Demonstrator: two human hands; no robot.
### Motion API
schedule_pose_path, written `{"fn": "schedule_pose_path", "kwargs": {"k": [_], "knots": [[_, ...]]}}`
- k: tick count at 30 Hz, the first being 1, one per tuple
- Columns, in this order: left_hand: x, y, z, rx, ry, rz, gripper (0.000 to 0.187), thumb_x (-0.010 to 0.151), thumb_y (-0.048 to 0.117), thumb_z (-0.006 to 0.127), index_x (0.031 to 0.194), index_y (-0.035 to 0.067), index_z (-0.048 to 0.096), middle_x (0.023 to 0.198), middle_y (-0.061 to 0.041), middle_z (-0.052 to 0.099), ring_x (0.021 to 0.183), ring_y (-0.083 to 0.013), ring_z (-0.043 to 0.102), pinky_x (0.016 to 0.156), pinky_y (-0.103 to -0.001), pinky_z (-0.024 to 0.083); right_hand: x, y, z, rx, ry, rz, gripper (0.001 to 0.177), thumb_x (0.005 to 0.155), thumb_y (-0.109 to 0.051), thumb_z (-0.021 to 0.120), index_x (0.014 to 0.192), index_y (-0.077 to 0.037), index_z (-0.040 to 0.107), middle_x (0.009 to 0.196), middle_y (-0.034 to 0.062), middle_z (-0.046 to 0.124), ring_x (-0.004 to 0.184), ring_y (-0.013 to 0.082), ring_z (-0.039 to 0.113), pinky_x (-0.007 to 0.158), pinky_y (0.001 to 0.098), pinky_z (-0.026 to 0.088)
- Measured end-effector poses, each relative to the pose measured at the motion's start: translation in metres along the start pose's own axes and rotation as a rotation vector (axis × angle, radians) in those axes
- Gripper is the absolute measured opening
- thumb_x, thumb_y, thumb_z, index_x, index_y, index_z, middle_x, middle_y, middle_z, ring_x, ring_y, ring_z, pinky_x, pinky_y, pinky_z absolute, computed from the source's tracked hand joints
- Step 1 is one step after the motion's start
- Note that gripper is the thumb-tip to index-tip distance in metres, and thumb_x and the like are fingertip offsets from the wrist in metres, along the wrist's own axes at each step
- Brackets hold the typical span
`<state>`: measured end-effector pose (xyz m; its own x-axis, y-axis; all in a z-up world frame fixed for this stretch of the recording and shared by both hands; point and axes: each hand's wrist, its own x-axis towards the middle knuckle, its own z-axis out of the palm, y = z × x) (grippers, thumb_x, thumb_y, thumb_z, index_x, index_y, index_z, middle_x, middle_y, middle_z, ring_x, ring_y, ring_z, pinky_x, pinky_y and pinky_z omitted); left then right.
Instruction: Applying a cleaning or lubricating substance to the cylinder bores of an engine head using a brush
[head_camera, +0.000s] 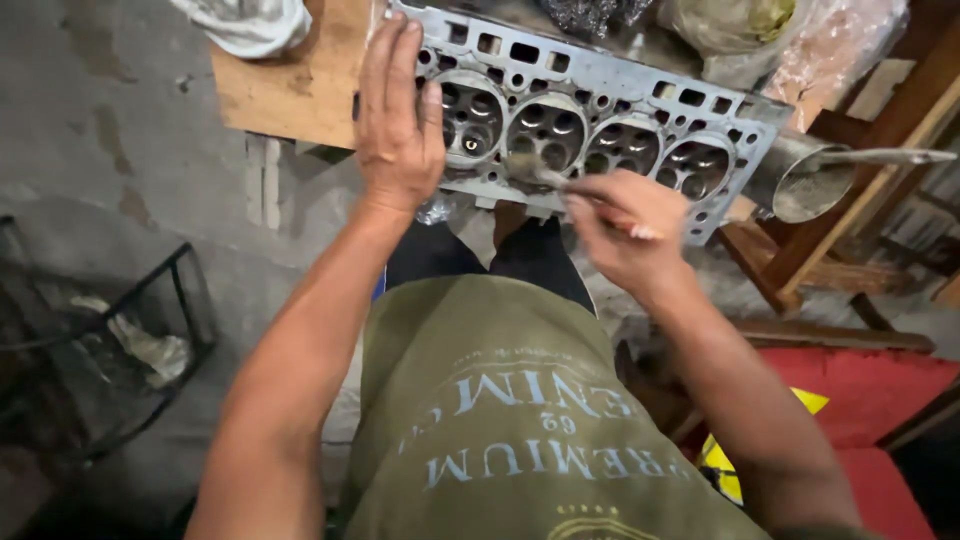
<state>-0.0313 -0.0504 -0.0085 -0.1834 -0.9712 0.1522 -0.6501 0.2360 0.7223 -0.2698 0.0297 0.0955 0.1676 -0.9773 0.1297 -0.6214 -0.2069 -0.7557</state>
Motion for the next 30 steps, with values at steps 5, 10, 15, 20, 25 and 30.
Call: {"fn": "schedule_pose_path", "kwargs": {"k": [5,10,15,20,25,30], "knots": [[-0.004,-0.02,-0.011,-0.402,0.077,-0.124,0.042,0.115,0.026,0.046,0.153,0.01,0.04,0.156,-0.011,0.045,0.146,-0.0298,0.051,0.126,-0.042,0.046,-0.009,-0.006,-0.001,-0.06,0.242,0.108,0.034,0.103,-0.021,0.054,0.099,0.008,0.072,0.088,0.0204,0.072,0.074,0.0304,0.068,0.07,0.0376,0.052],[-0.029,-0.053,-0.054,-0.543,-0.119,-0.309,0.049,0.107,0.037,0.052,0.141,0.002,0.049,0.135,-0.022,0.063,0.121,-0.0322,0.066,0.104,-0.04,0.059,-0.033,-0.008,-0.034,-0.417,0.656,-0.105,0.019,0.1,0.017,0.047,0.101,0.017,0.066,0.093,0.0272,0.073,0.057,0.034,0.07,0.078,0.0486,0.059],[-0.049,-0.084,-0.075,-0.418,-0.601,-0.236,0.078,0.096,0.062,0.052,0.151,0.008,0.042,0.154,-0.023,0.046,0.144,-0.0369,0.042,0.117,-0.053,0.036,-0.154,-0.003,-0.028,-0.365,0.818,0.406,0.02,0.116,-0.006,0.047,0.107,0.003,0.062,0.111,0.0214,0.068,0.102,0.0319,0.064,0.092,0.0421,0.051],[-0.067,-0.085,-0.076,-0.424,-0.624,-0.246,0.089,0.087,0.053,0.073,0.155,0.01,0.034,0.158,-0.018,0.04,0.147,-0.0332,0.039,0.117,-0.047,0.036,-0.242,0.013,-0.038,-0.543,0.595,0.618,0.013,0.104,0.003,0.058,0.116,0.005,0.06,0.108,0.0197,0.055,0.101,0.0327,0.055,0.09,0.044,0.049],[-0.087,-0.087,-0.053,-0.42,-0.475,-0.211,0.086,0.086,0.04,0.081,0.153,0.006,0.039,0.155,-0.018,0.045,0.144,-0.033,0.043,0.121,-0.044,0.032,-0.281,0.137,-0.014,-0.24,0.683,0.737,0.023,0.095,0.008,0.059,0.114,0.002,0.069,0.111,0.0135,0.07,0.105,0.0227,0.066,0.1,0.0363,0.052],[-0.107,-0.079,-0.053,-0.401,-0.406,-0.295,0.091,0.081,0.034,0.087,0.154,0.004,0.041,0.145,-0.027,0.045,0.13,-0.045,0.052,0.101,-0.051,0.052,-0.279,0.177,0.051,0.109,0.853,1.005,0.018,0.091,-0.017,0.084,0.104,-0.008,0.077,0.089,0.0033,0.071,0.083,0.0127,0.06,0.081,0.036,0.055]]}}
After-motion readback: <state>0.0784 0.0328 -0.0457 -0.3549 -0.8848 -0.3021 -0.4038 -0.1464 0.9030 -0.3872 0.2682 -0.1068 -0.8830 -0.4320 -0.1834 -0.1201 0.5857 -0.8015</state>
